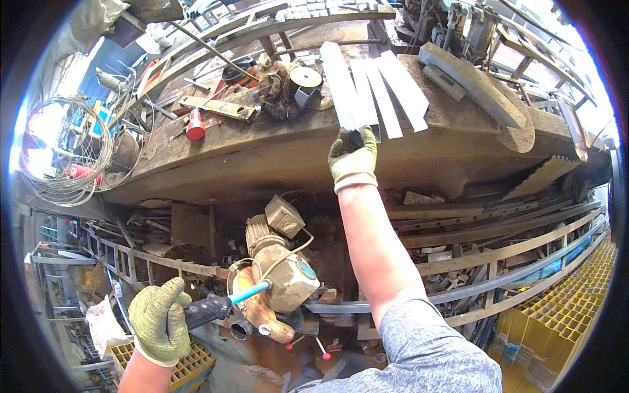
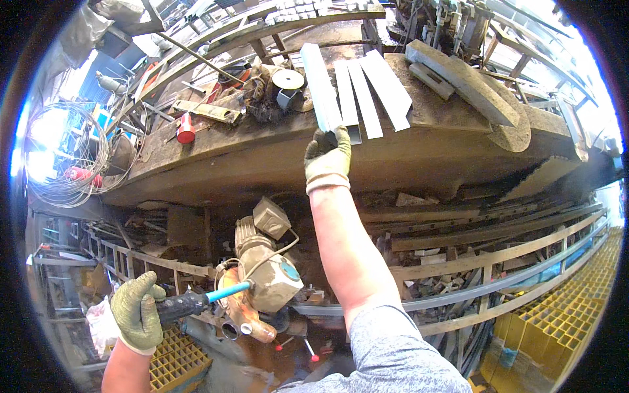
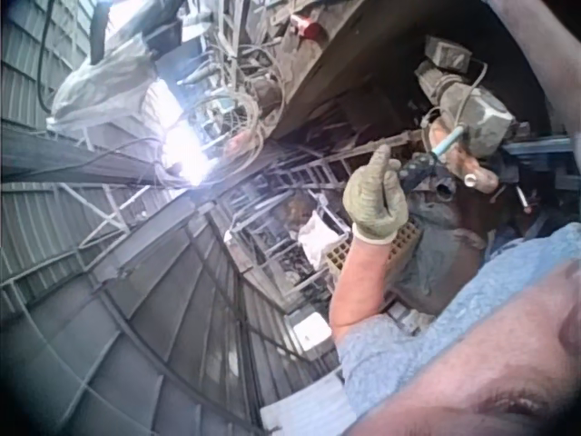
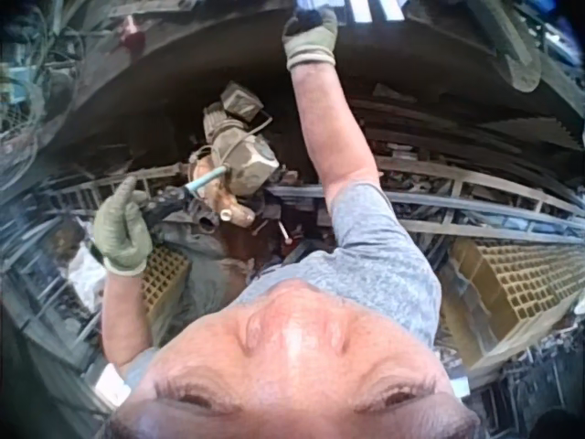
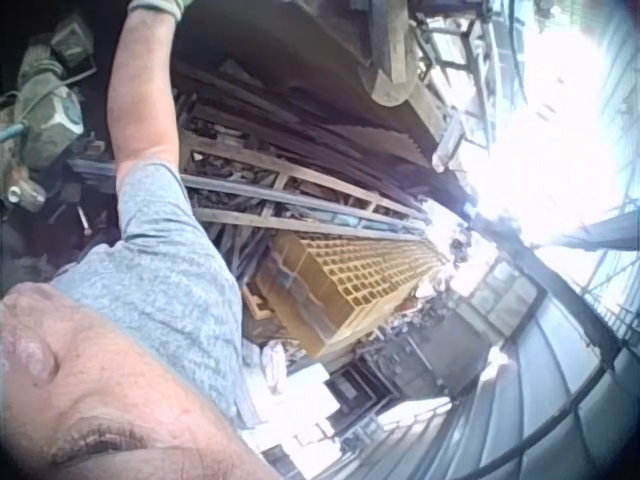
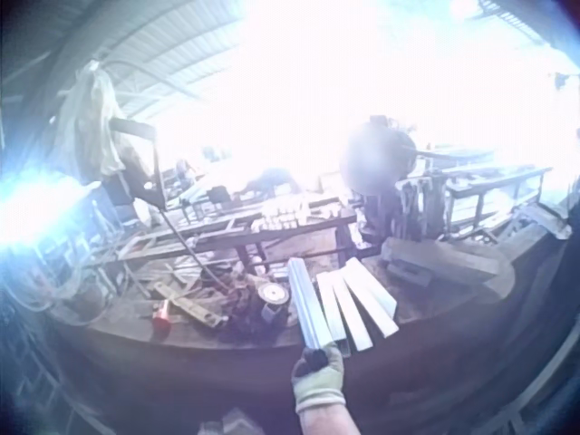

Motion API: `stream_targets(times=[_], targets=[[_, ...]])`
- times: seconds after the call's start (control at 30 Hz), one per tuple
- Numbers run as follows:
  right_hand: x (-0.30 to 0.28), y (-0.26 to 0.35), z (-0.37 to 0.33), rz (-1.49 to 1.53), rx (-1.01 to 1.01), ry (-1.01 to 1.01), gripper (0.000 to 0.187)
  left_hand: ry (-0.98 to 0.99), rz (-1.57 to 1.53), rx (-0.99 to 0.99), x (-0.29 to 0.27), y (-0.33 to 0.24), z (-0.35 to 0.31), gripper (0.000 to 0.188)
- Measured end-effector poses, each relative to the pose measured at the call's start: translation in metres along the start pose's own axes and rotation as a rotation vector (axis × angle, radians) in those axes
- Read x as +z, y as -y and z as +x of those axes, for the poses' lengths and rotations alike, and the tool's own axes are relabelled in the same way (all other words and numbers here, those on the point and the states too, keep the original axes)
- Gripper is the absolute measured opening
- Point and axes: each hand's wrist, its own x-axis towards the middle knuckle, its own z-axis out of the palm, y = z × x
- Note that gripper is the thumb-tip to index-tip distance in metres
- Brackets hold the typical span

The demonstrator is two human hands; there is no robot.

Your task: The person picks up several metal rods from a pile, places them on a cutting machine, and uses a handheld tool to cut them. The person then stacks the cut pieces and continues the process with additional rods.

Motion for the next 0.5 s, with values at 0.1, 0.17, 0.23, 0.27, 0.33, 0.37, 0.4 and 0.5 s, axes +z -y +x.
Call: stream_targets(times=[0.1, 0.17, 0.23, 0.27, 0.33, 0.37, 0.4, 0.5], targets=[[0.007, -0.021, 0.027, 0.051, 0.047, -0.027, 0.027, 0.031, 0.071, 0.014, 0.0, 0.002, 0.003, 0.031], [0.009, -0.024, 0.044, 0.101, 0.165, -0.002, 0.039, 0.044, 0.058, 0.014, 0.001, 0.005, 0.004, 0.031], [0.013, -0.02, 0.058, 0.176, 0.197, -0.01, 0.046, 0.048, 0.038, -0.008, 0.004, 0.006, 0.004, 0.033], [0.013, -0.018, 0.061, 0.171, 0.157, -0.003, 0.048, 0.045, 0.026, -0.015, 0.005, 0.006, 0.004, 0.033], [0.008, -0.009, 0.058, 0.171, 0.216, 0.071, 0.05, 0.059, 0.027, -0.018, 0.006, 0.006, 0.006, 0.033], [0.003, -0.004, 0.052, 0.17, 0.248, 0.072, 0.049, 0.059, 0.054, -0.023, 0.006, 0.005, 0.007, 0.033], [-0.003, -0.001, 0.043, 0.17, 0.285, 0.111, 0.049, 0.071, 0.04, -0.031, 0.006, 0.004, 0.009, 0.033], [-0.026, 0.009, 0.016, 0.033, 0.17, 0.131, 0.045, 0.092, 0.04, -0.01, 0.006, 0.003, 0.013, 0.035]])
